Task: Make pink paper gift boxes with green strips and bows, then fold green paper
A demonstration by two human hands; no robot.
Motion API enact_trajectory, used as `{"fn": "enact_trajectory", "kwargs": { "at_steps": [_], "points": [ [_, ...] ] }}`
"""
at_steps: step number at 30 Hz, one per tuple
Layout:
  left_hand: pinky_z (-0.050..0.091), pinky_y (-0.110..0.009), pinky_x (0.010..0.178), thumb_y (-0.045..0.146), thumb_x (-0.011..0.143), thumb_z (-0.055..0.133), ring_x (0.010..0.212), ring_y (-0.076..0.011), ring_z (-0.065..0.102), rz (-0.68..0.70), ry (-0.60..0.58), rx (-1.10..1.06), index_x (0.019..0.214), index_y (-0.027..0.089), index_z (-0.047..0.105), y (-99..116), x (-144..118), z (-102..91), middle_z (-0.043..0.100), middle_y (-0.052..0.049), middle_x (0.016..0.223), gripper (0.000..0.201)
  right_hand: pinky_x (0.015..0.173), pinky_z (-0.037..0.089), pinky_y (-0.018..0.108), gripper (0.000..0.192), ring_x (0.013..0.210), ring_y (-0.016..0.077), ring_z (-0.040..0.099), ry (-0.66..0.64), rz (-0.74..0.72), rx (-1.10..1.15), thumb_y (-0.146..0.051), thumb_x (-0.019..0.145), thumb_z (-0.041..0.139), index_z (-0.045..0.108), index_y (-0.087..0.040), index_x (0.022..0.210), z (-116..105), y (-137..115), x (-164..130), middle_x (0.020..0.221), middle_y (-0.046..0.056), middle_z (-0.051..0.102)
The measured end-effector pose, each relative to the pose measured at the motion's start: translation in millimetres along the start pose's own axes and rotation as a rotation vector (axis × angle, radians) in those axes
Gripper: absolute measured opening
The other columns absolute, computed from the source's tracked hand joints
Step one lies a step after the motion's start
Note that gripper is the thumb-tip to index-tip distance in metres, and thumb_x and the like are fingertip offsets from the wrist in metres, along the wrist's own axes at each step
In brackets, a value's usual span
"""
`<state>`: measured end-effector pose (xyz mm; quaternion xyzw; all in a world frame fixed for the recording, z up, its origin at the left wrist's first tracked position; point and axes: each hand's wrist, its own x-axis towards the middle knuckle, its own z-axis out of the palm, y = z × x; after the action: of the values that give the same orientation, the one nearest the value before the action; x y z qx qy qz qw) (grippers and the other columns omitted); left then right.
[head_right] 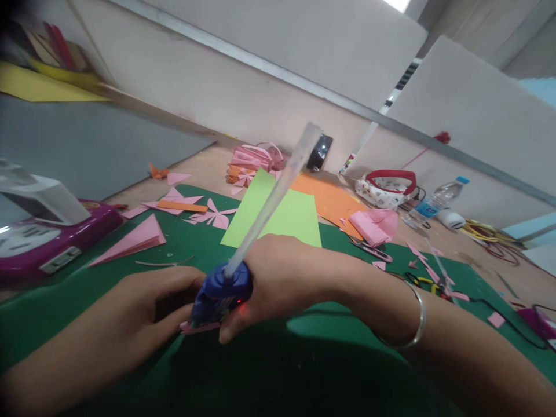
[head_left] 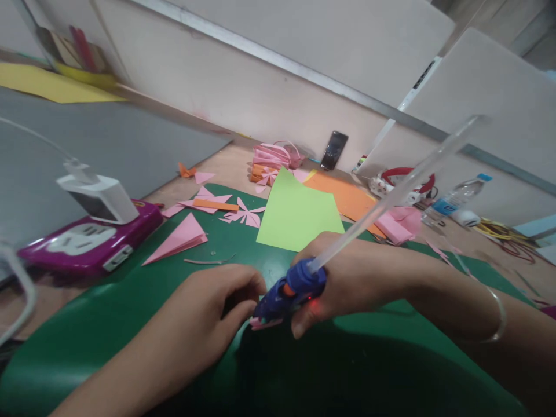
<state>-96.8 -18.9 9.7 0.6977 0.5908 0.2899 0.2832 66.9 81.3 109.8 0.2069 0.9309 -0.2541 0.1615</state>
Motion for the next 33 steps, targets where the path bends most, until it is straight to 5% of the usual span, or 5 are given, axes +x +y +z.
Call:
{"fn": "enact_trajectory", "kwargs": {
  "at_steps": [11, 22, 27, 33],
  "points": [
    [0.04, -0.022, 0.063, 0.019, 0.08, 0.047, 0.068, -0.011, 0.056, 0.007, 0.029, 0.035, 0.074, 0.024, 0.057, -2, -2, 0.5, 0.061, 0.006, 0.072, 0.013, 0.047, 0.038, 0.016, 0.024, 0.052, 0.0079, 0.053, 0.021, 0.056, 0.135, -0.039, 0.073, 0.069, 0.073, -0.027, 0.093, -2, 36, -35, 0.07, -0.006, 0.068],
    [0.042, -0.022, 0.068, 0.032, 0.082, 0.049, 0.076, -0.0135, 0.059, -0.01, 0.035, 0.084, 0.08, 0.028, 0.061, -7, -1, 4.0, 0.065, 0.005, 0.08, 0.013, 0.062, 0.048, 0.017, 0.03, 0.077, 0.0137, 0.064, 0.047, 0.403, 0.062, -0.04, 0.076, 0.066, 0.07, -0.037, 0.105, -10, 59, -77, 0.088, -0.008, 0.073],
    [0.043, -0.02, 0.066, 0.031, 0.081, 0.05, 0.075, -0.0124, 0.058, 0.024, 0.06, 0.061, 0.076, 0.029, 0.061, -9, -1, 7.6, 0.063, 0.006, 0.078, 0.013, 0.066, 0.048, 0.017, 0.032, 0.081, 0.0138, 0.064, 0.072, 0.329, 0.135, -0.043, 0.076, 0.066, 0.069, -0.035, 0.107, -10, 64, -84, 0.095, -0.007, 0.073],
    [0.043, -0.021, 0.067, 0.026, 0.083, 0.047, 0.076, -0.0127, 0.058, 0.056, 0.044, 0.08, 0.076, 0.026, 0.062, -4, -1, 6.1, 0.063, 0.004, 0.08, 0.017, 0.062, 0.046, 0.015, 0.037, 0.079, 0.0119, 0.064, 0.035, 0.027, 0.259, -0.038, 0.074, 0.069, 0.068, -0.029, 0.109, -1, 42, -46, 0.096, -0.004, 0.072]
  ]
}}
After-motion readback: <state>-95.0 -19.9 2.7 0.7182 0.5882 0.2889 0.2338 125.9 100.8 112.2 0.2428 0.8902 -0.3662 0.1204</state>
